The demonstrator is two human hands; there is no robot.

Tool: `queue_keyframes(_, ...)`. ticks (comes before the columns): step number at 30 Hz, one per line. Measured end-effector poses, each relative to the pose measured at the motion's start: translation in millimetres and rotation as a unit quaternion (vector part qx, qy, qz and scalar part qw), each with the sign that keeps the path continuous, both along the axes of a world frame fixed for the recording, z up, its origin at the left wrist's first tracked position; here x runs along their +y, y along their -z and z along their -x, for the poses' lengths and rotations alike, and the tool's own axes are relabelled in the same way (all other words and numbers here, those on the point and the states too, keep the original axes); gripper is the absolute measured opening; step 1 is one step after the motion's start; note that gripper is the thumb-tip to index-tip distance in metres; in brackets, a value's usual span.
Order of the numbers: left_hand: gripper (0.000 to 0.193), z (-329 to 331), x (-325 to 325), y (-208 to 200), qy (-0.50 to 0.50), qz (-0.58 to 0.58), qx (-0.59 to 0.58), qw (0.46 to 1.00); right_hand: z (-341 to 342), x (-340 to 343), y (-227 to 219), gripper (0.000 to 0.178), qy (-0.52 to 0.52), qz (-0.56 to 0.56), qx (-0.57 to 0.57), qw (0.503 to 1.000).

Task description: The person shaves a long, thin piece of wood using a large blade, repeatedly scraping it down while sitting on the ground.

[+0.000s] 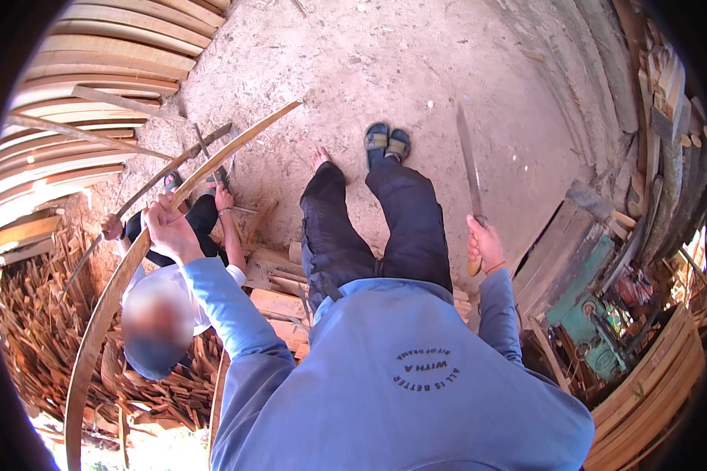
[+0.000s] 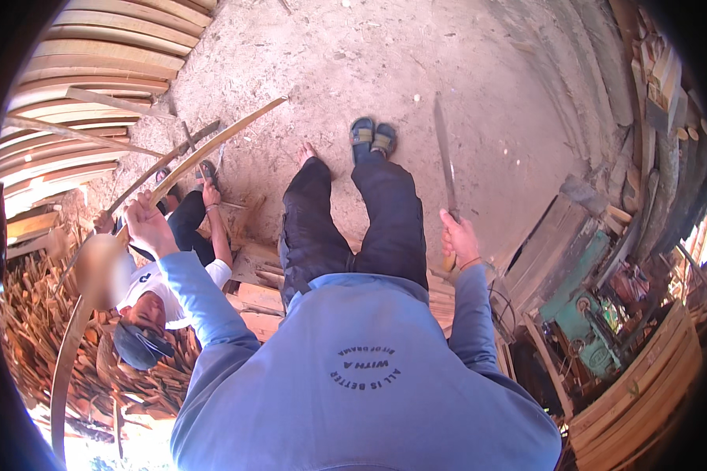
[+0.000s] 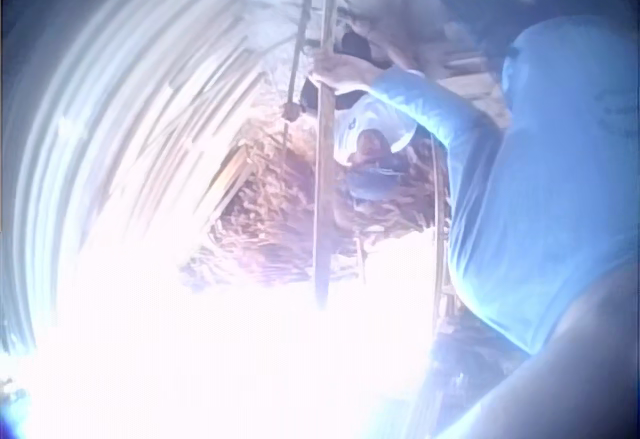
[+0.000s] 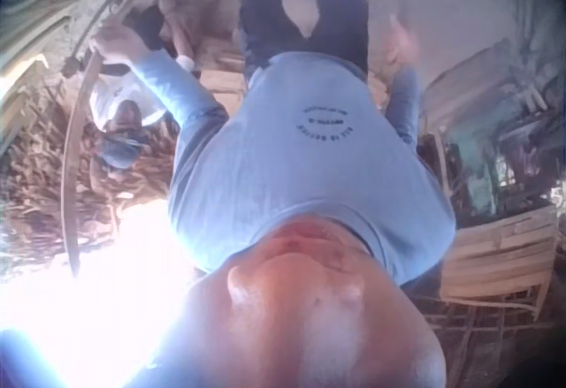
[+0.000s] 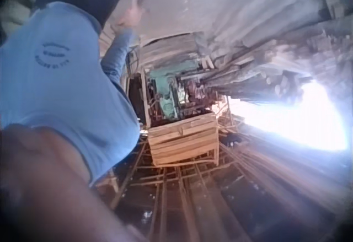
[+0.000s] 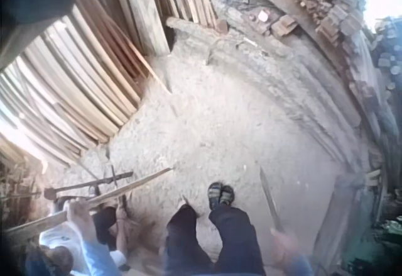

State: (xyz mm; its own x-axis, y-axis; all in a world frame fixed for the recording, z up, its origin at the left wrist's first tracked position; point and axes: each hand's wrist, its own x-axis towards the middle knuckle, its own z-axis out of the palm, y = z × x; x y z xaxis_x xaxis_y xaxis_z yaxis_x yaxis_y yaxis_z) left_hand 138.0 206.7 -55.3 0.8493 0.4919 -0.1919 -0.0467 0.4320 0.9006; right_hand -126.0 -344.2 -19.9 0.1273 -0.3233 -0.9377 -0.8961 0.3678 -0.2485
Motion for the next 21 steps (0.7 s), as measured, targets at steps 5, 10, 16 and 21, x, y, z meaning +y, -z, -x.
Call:
queue_keyframes(5,0.036,-19.2,13.0,-2.7,0.013,0.000,-0.009,1.000,-25.8,42.1,-19.4,0.042,-0.058,0.004,0.008,0.998)
queue_keyframes(10,0.037,-37.4,15.2,-4.9,0.004,-0.001,0.016,1.000,-45.0,57.7,-29.7,0.042,-0.038,0.007,-0.021,0.999)
queue_keyframes(16,0.034,-36.3,25.0,3.1,0.002,0.039,0.009,0.999,-40.5,49.8,-46.3,0.039,-0.016,0.025,-0.053,0.998)
queue_keyframes(21,0.034,-29.9,23.6,0.0,0.019,0.005,0.002,1.000,-31.4,50.4,-50.7,0.039,-0.006,0.024,-0.048,0.999)
